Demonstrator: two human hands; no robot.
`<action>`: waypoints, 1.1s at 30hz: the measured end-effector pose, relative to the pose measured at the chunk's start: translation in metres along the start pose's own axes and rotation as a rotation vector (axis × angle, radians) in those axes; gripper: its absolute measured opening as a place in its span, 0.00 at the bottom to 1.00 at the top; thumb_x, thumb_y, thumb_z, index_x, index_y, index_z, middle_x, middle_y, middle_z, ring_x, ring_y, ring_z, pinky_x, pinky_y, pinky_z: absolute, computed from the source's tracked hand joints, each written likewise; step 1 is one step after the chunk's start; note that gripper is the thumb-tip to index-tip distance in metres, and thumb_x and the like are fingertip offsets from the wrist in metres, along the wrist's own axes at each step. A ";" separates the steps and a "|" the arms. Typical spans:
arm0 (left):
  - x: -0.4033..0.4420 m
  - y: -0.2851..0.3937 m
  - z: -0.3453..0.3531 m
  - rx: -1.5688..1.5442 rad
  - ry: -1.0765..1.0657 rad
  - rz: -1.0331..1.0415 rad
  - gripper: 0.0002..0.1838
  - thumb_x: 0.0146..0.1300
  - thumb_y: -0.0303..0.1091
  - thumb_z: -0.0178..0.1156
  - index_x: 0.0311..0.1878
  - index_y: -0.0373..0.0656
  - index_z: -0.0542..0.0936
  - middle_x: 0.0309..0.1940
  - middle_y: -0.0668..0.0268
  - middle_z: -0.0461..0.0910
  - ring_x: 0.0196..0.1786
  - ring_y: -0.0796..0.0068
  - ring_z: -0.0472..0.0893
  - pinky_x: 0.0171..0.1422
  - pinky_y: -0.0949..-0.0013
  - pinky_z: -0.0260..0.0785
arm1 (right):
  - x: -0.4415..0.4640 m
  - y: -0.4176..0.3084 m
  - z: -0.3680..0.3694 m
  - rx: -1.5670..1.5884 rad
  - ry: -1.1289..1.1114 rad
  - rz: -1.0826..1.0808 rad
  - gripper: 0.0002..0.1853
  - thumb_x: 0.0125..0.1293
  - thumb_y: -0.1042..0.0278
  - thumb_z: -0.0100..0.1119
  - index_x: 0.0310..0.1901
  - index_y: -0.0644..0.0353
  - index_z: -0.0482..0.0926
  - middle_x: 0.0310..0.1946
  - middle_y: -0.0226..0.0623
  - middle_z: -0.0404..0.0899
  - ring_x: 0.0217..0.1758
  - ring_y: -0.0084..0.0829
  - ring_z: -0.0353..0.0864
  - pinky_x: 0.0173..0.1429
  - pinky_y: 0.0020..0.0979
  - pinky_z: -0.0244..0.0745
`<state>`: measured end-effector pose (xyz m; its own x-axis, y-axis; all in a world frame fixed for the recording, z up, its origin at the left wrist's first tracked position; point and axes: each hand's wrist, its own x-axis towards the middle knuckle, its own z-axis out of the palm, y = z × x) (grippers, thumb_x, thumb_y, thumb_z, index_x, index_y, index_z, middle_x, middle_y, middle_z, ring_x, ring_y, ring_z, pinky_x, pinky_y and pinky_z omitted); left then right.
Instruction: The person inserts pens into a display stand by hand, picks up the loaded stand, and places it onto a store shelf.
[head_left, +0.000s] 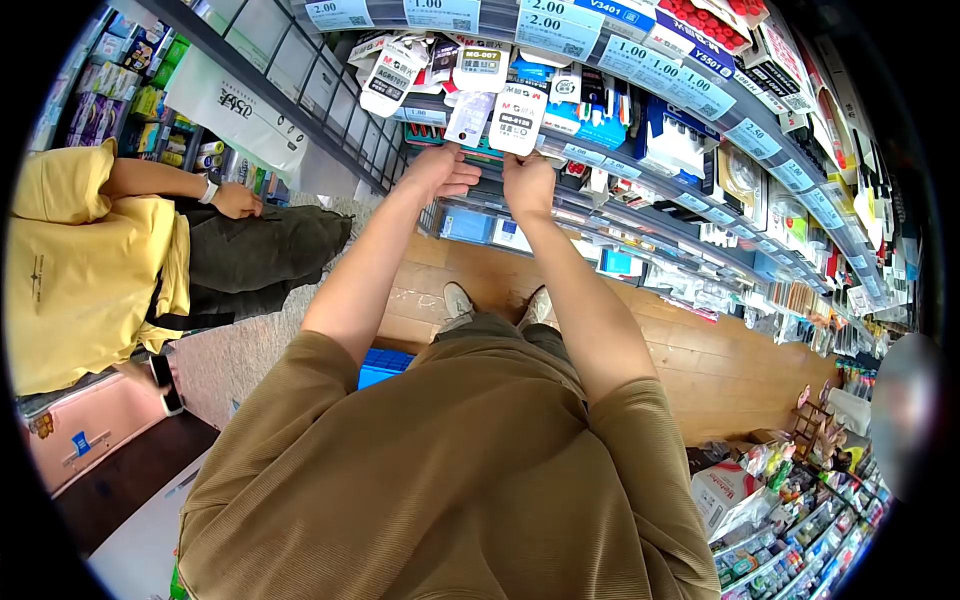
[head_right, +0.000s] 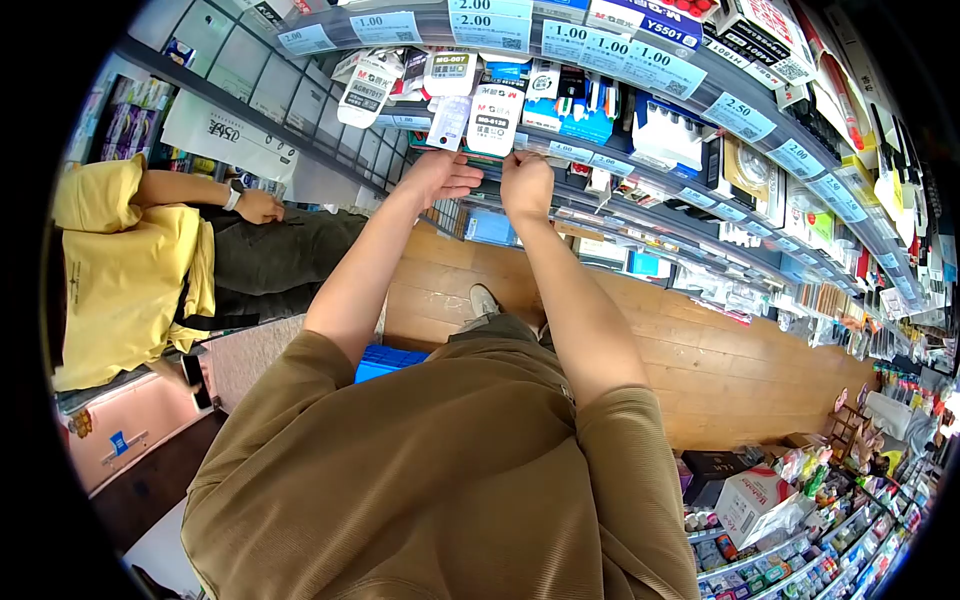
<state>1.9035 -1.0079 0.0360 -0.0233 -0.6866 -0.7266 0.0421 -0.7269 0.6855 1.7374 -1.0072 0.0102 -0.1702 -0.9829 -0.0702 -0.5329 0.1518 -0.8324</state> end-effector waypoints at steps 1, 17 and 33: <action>-0.001 0.001 0.000 0.007 0.000 -0.003 0.27 0.84 0.50 0.37 0.64 0.34 0.70 0.56 0.49 0.85 0.55 0.61 0.87 0.58 0.61 0.82 | -0.001 -0.001 0.000 -0.002 0.002 0.002 0.12 0.69 0.67 0.60 0.37 0.67 0.88 0.36 0.58 0.86 0.42 0.56 0.87 0.49 0.44 0.82; 0.002 -0.012 -0.006 -0.015 0.033 0.085 0.24 0.81 0.53 0.49 0.59 0.39 0.74 0.54 0.53 0.87 0.55 0.63 0.88 0.59 0.64 0.79 | -0.039 -0.010 -0.066 0.039 -0.303 -0.093 0.11 0.71 0.66 0.61 0.45 0.64 0.86 0.40 0.54 0.87 0.44 0.53 0.87 0.48 0.42 0.81; -0.004 -0.152 0.073 0.430 -0.425 -0.057 0.24 0.78 0.52 0.55 0.63 0.40 0.71 0.56 0.51 0.85 0.54 0.59 0.87 0.61 0.58 0.79 | -0.274 0.056 -0.317 0.159 0.355 0.326 0.14 0.77 0.66 0.61 0.58 0.64 0.84 0.47 0.34 0.88 0.39 0.21 0.82 0.39 0.23 0.77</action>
<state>1.8242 -0.8957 -0.0620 -0.4140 -0.5281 -0.7414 -0.3763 -0.6423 0.6677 1.4918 -0.6962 0.1569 -0.5925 -0.7870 -0.1719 -0.2771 0.3994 -0.8739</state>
